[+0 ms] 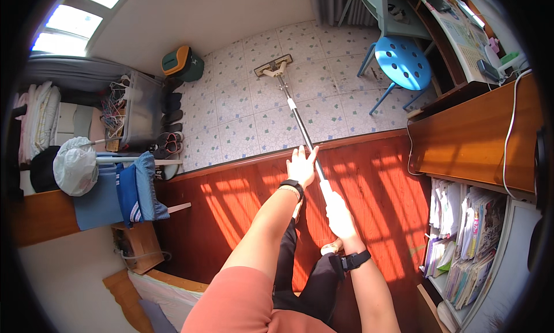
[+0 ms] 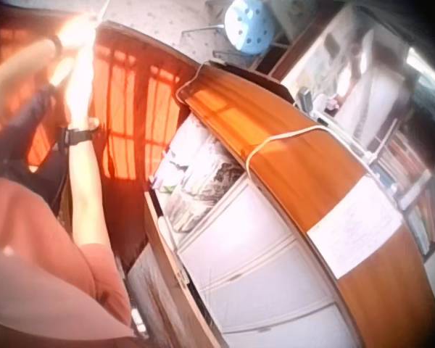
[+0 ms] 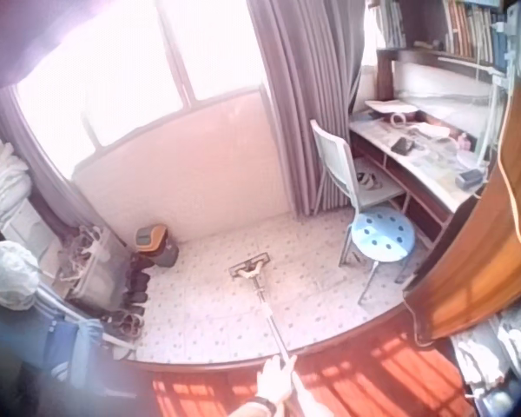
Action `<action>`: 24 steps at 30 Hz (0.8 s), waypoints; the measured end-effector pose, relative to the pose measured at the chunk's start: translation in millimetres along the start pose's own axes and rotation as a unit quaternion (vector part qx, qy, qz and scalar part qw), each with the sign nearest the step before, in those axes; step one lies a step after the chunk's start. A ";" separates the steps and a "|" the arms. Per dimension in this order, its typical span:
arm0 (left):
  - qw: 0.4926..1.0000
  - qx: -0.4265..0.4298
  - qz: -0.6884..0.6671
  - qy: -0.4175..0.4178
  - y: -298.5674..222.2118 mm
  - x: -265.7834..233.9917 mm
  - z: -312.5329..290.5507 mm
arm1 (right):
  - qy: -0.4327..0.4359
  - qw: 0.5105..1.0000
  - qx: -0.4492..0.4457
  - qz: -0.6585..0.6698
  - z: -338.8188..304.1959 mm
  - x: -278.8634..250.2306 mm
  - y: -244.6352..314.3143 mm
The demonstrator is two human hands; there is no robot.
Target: The person mops the floor of a bedroom using a mop. They move the mop back and forth across the wooden floor, covering areas near the bed, desk, and window.
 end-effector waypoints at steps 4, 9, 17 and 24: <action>0.993 0.086 0.009 0.076 -57.7 53.8 -36.8 | -0.091 0.939 0.038 -0.330 -79.5 -61.6 25.0; 0.917 0.277 -0.004 0.287 -165.0 155.6 -193.4 | -0.073 0.925 0.261 -0.265 -298.1 -147.2 -2.1; 0.801 0.342 0.084 0.484 -279.1 219.3 -356.0 | -0.132 0.899 0.257 -0.328 -503.0 -220.9 -24.5; 0.829 0.323 0.136 0.437 -251.1 177.5 -261.3 | -0.111 0.911 0.204 -0.341 -387.9 -195.3 -1.6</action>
Point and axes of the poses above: each hand's wrist, its own z-axis towards the middle knuckle, its own x-axis out of the palm, y = z × x, the point moved 6 cm from there along z, towards the middle knuckle, and after that the axes turned 13 degrees about -z, right-handed, at the moved point
